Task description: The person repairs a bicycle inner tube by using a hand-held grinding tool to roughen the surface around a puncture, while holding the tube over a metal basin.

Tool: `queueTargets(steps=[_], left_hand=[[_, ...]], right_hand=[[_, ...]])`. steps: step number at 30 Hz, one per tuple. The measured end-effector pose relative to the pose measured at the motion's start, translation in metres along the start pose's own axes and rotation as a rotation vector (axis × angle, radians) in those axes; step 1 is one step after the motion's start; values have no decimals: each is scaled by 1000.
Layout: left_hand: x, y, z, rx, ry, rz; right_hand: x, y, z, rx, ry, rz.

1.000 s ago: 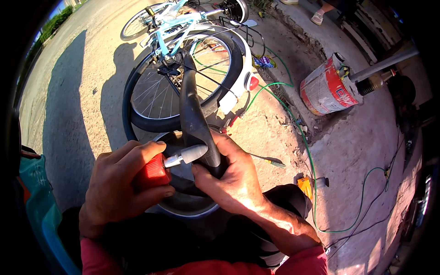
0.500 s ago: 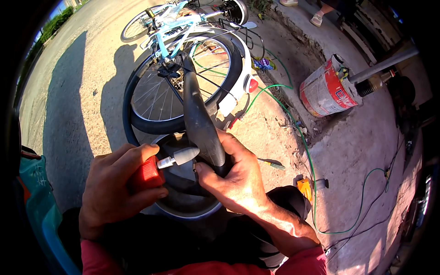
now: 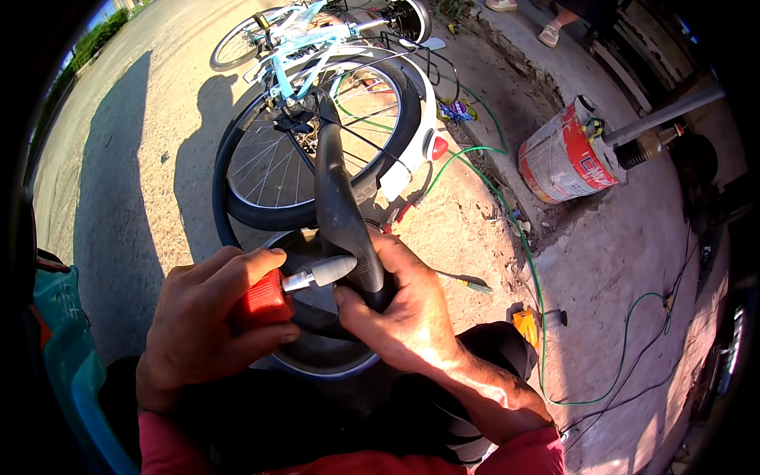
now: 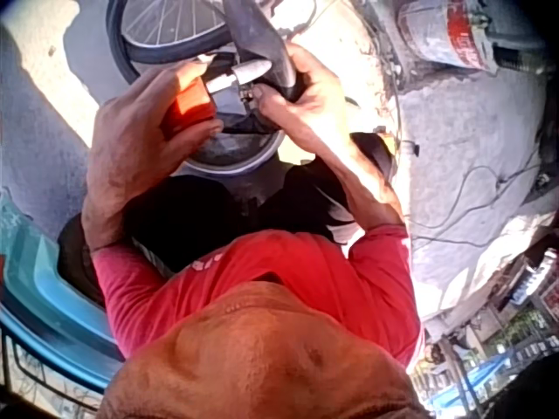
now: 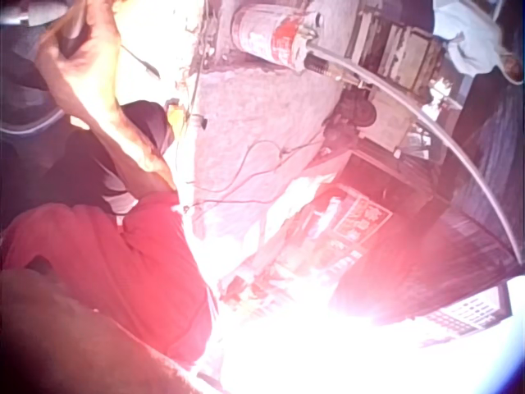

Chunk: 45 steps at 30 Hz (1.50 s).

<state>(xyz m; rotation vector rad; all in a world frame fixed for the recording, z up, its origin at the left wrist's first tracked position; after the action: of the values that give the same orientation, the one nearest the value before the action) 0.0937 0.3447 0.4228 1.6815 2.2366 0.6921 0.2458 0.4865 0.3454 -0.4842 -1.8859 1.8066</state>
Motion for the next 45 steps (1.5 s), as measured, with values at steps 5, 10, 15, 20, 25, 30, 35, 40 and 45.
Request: queueTargets(steps=[5, 10, 15, 20, 25, 30, 35, 40, 45], left_hand=[[2, 1, 0, -18, -22, -7], [3, 1, -2, -58, 16, -21], [0, 0, -3, -50, 28, -11], [0, -2, -2, -29, -11, -33], [2, -2, 0, -19, -1, -18], [3, -2, 0, -21, -11, -28], [4, -1, 2, -3, -27, -20], [4, 0, 2, -10, -29, -5], [5, 0, 4, -24, -23, 6]], right_hand=[[1, 3, 1, -15, 7, -51], [1, -4, 1, 46, 33, 57], [8, -7, -13, 50, 70, -85], [7, -7, -16, 35, 59, -74], [8, -8, -16, 33, 63, -68], [8, -5, -11, 56, 46, -56], [7, -2, -9, 3, 24, -63], [5, -2, -7, -50, -2, -58], [4, 0, -4, -40, -22, -72]])
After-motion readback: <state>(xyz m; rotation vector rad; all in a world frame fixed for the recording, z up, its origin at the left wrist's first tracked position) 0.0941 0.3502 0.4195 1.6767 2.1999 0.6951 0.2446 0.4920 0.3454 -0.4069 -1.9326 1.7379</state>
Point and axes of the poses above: each hand's wrist, its own x-axis towards the middle knuckle, its own z-axis out of the palm, y = z × x, the point moved 4 cm from there along x, towards the middle knuckle, and after that the axes turned 7 degrees about -z, right-handed, at the moved point
